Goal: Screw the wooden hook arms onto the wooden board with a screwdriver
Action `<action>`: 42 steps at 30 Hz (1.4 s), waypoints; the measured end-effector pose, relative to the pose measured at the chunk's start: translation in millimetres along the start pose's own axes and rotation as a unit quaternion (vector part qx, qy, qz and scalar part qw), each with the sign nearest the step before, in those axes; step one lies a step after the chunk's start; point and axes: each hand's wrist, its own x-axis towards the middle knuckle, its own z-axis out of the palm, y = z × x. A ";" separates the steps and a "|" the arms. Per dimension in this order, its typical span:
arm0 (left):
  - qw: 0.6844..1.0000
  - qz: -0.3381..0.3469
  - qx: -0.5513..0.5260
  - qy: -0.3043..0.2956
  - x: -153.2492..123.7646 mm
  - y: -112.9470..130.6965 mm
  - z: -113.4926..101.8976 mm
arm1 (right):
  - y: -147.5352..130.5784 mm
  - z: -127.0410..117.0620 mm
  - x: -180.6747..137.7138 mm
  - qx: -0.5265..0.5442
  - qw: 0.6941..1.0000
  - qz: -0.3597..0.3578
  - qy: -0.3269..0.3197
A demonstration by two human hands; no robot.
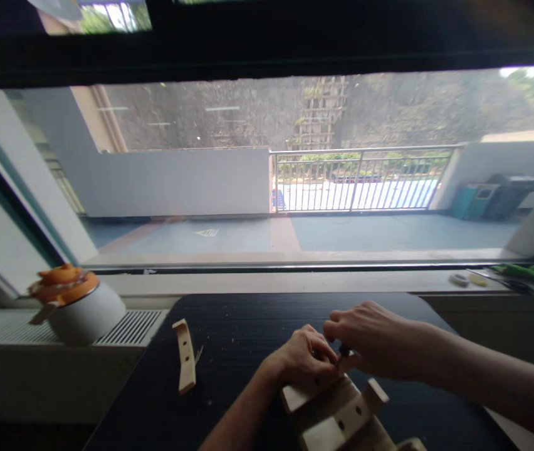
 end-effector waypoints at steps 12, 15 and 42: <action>0.999 -0.026 -0.016 -0.011 -0.7 4.1 -2.2 | -0.1 9.6 4.9 -0.018 0.999 -0.032 0.005; 1.000 -0.016 -0.018 -0.017 -1.0 1.7 -2.8 | 1.1 3.5 3.1 -0.030 0.999 -0.010 -0.005; 0.999 0.026 -0.016 0.012 0.3 -3.2 0.7 | 3.1 -0.7 10.0 -0.009 1.000 -0.012 -0.020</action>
